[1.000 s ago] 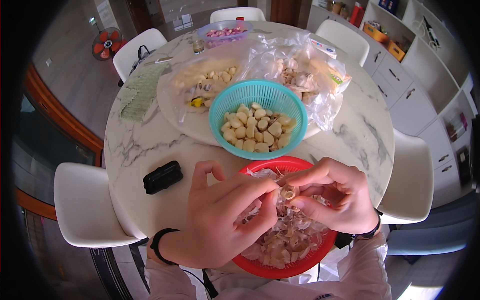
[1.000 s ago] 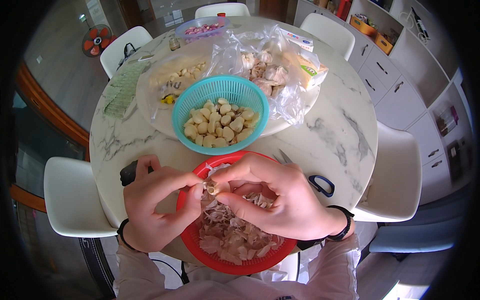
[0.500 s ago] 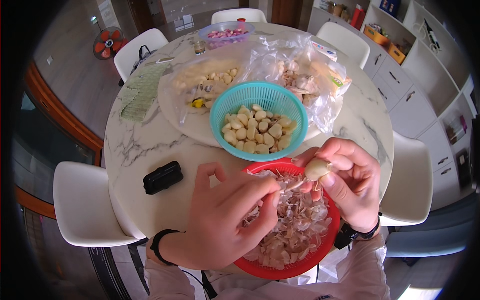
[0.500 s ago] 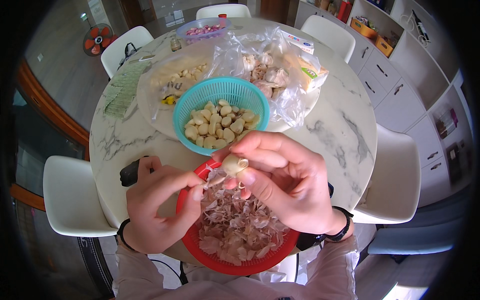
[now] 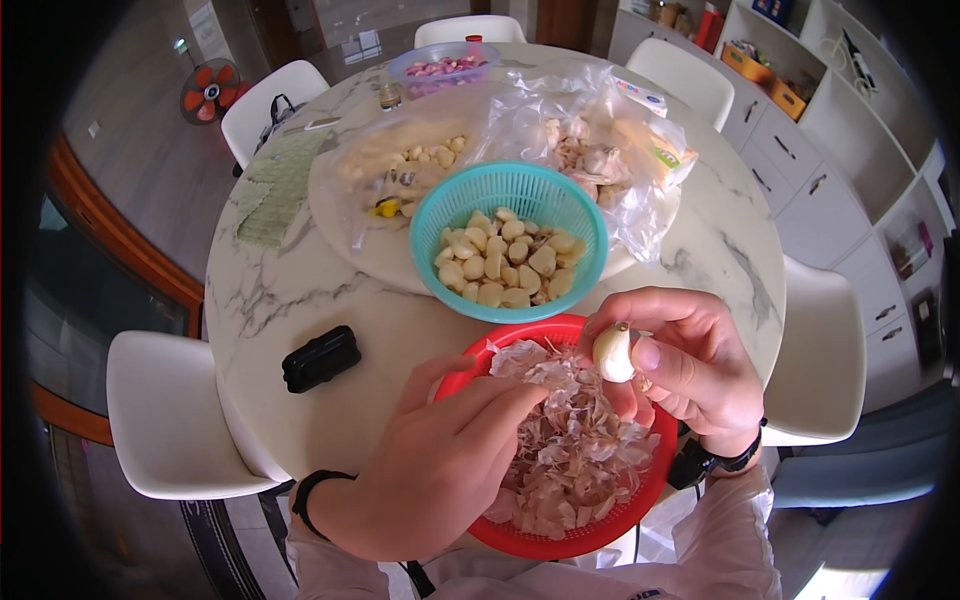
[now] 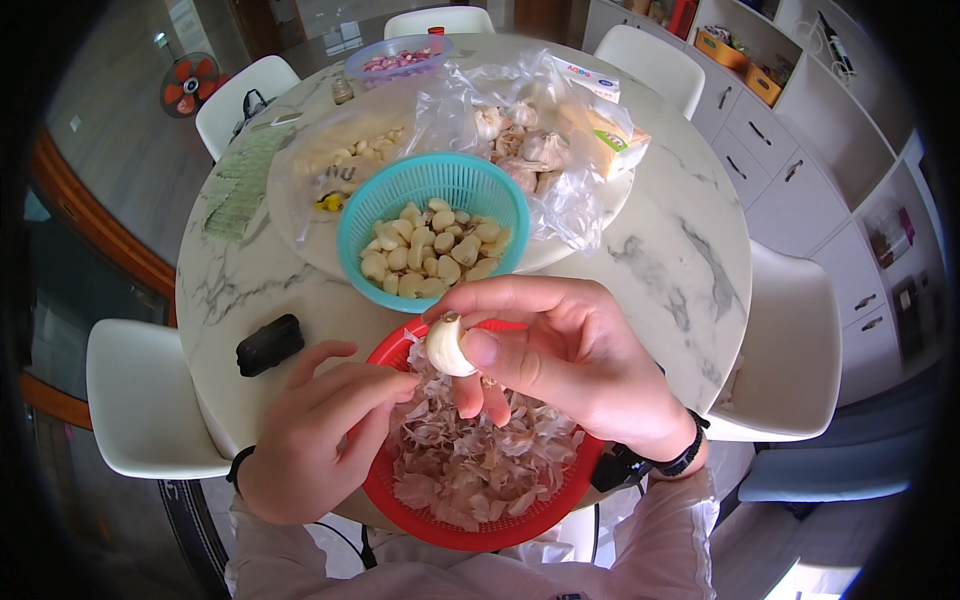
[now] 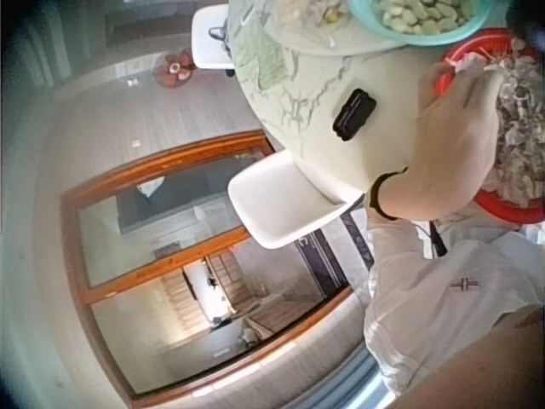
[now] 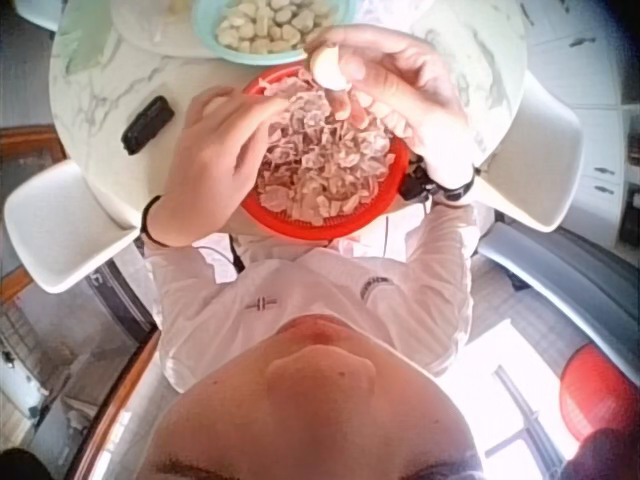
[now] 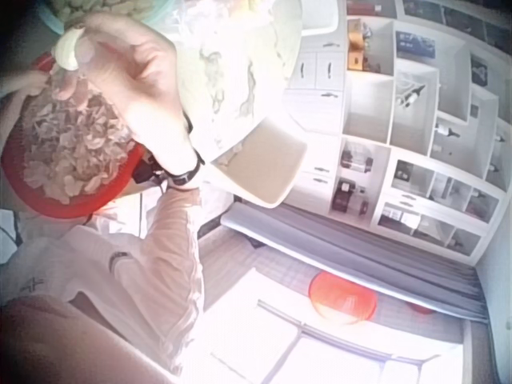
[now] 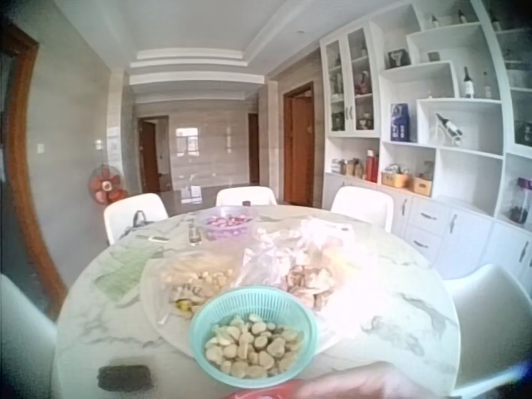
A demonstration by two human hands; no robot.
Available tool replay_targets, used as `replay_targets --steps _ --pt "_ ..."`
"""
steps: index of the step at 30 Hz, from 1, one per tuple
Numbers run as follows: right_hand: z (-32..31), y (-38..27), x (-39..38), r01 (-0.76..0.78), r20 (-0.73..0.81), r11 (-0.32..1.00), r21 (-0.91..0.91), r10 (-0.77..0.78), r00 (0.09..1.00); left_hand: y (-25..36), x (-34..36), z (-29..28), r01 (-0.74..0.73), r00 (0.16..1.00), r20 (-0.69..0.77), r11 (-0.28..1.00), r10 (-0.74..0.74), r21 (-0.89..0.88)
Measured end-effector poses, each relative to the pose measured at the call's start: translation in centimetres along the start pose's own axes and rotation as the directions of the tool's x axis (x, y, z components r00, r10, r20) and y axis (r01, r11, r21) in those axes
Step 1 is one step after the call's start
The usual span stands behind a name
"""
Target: The recorder is peeling cloves of garlic by hand and placing them into a bowl.
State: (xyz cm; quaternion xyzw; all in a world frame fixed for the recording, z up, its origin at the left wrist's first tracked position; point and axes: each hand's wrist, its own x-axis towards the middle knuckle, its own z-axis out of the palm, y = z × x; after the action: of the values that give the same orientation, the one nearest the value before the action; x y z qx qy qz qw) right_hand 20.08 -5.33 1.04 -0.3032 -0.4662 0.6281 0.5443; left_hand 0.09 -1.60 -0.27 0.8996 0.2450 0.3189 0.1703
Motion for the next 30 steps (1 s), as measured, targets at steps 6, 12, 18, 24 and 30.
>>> replay_targets --steps 6,12,18,24,30 --pt "0.0 -0.1 -0.3 -0.114 -0.012 0.993 -0.006 0.114 0.993 0.8 0.5 -0.8 -0.028 0.992 -0.121 0.997 0.020 -0.070" --pt "0.6 0.1 -0.2 -0.193 0.060 0.981 -0.020 0.194 0.979 -0.1 0.9 -0.4 -0.091 0.986 -0.157 0.978 0.062 -0.185" --pt "0.4 0.2 -0.1 -0.201 0.072 0.979 -0.037 0.203 0.977 -1.0 0.7 0.0 -0.193 0.973 -0.152 0.976 0.176 -0.105" --pt "0.8 0.1 0.0 -0.221 0.000 0.975 -0.028 0.221 0.975 -1.0 0.6 -0.1 -0.218 0.973 -0.103 0.969 0.206 -0.120" --pt "0.8 0.3 0.0 -0.210 0.005 0.977 -0.033 0.211 0.978 -0.7 0.7 -0.5 -0.174 0.983 -0.071 0.981 0.168 -0.084"
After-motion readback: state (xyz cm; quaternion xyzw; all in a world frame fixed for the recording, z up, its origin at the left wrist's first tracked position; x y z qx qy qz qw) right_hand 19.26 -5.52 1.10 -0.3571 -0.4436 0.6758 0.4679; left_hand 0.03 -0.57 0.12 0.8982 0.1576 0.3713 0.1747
